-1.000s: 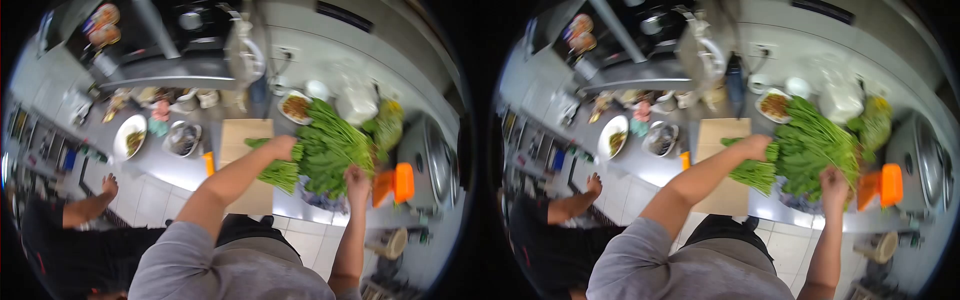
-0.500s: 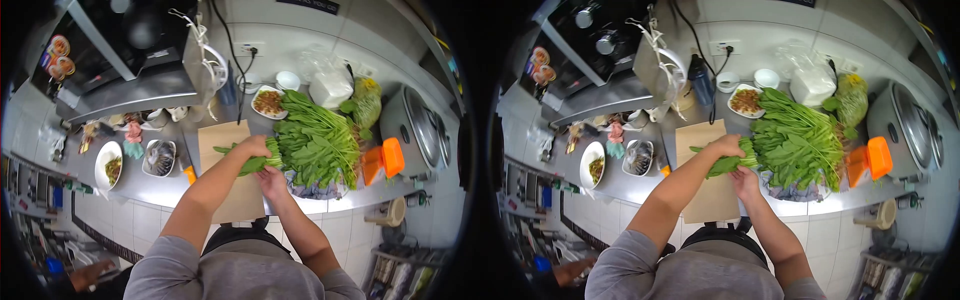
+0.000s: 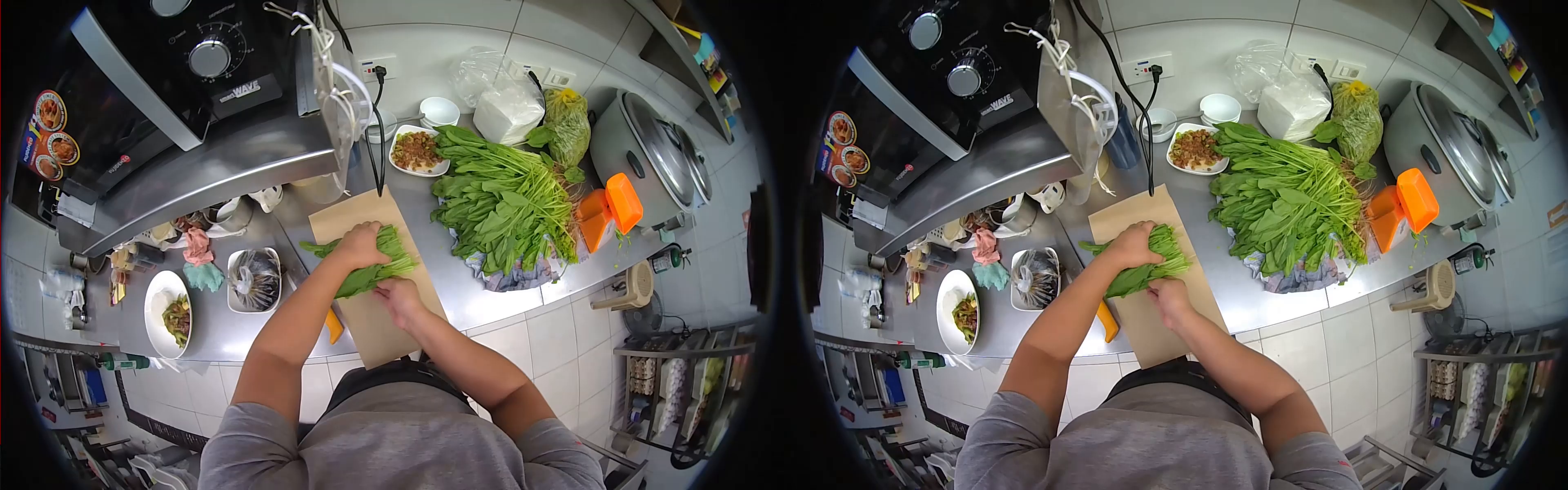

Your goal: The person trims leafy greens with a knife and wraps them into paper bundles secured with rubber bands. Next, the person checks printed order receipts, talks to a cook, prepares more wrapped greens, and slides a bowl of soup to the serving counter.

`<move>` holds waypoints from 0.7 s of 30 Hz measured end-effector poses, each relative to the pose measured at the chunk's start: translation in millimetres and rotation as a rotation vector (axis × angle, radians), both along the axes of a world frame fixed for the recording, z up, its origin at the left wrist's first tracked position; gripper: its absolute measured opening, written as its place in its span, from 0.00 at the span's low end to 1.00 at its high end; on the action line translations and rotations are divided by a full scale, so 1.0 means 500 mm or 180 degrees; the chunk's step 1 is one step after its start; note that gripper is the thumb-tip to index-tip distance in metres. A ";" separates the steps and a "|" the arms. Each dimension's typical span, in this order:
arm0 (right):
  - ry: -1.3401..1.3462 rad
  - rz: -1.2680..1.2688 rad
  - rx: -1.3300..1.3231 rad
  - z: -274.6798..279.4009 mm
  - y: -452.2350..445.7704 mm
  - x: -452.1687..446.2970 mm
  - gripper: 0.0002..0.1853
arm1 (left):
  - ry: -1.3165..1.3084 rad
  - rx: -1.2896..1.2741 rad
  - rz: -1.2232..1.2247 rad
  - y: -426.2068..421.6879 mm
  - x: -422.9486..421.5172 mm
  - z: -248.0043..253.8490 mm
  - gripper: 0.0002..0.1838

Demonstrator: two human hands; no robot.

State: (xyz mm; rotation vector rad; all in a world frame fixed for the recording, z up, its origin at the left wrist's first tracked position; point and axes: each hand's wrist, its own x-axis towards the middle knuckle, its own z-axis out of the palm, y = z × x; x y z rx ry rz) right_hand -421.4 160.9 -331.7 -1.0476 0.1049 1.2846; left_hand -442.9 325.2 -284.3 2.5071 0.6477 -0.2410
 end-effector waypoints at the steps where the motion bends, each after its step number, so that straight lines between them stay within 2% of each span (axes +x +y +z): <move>1: -0.0175 0.0219 -0.0151 0.013 -0.022 0.012 0.14 | -0.0038 -0.0027 0.0094 -0.007 -0.003 0.008 0.44; 3: -0.0365 0.0446 -0.0332 0.047 -0.077 0.025 0.14 | -0.0002 -0.0066 0.0040 -0.013 -0.003 0.034 0.45; 5: -0.2653 0.1047 -0.0757 0.081 -0.149 0.018 0.22 | -0.0009 -0.0076 0.0023 0.001 0.009 0.045 0.45; 6: -0.2671 0.1060 -0.0783 0.089 -0.179 0.010 0.22 | -0.0012 -0.0115 -0.0027 0.009 0.015 0.041 0.46; 8: -0.4903 0.1919 -0.0400 0.098 -0.225 -0.003 0.29 | -0.0041 -0.0168 -0.0102 0.014 0.030 0.041 0.46; 9: -0.4912 0.1917 -0.0438 0.096 -0.235 -0.004 0.29 | 0.0081 -0.0121 -0.0123 0.011 0.037 0.043 0.47; 11: -0.5686 0.2726 -0.0303 0.083 -0.249 -0.006 0.32 | 0.0189 -0.0085 -0.0181 -0.006 0.042 0.046 0.48; 13: -0.5836 0.2740 -0.0349 0.071 -0.249 -0.010 0.33 | 0.0340 0.0231 -0.0293 -0.033 0.033 0.043 0.50; 14: -0.5970 0.2755 -0.0374 0.064 -0.249 -0.010 0.34 | 0.0247 0.0055 -0.0209 -0.037 0.030 0.043 0.56; 15: -0.5979 0.2708 -0.0479 0.062 -0.248 -0.011 0.34 | 0.0212 0.0048 -0.0297 -0.044 0.023 0.047 0.56; 17: -0.5974 0.2792 -0.0361 0.068 -0.255 -0.008 0.35 | -0.0241 0.0073 0.0151 -0.057 0.011 0.056 0.61; 19: -0.5803 0.2652 -0.0341 0.091 -0.268 0.011 0.36 | -0.0051 0.0067 0.0120 -0.059 0.009 0.047 0.63; 21: -0.5467 0.2075 -0.0146 0.104 -0.286 0.045 0.38 | -0.0045 0.0190 0.0047 -0.070 0.005 0.036 0.60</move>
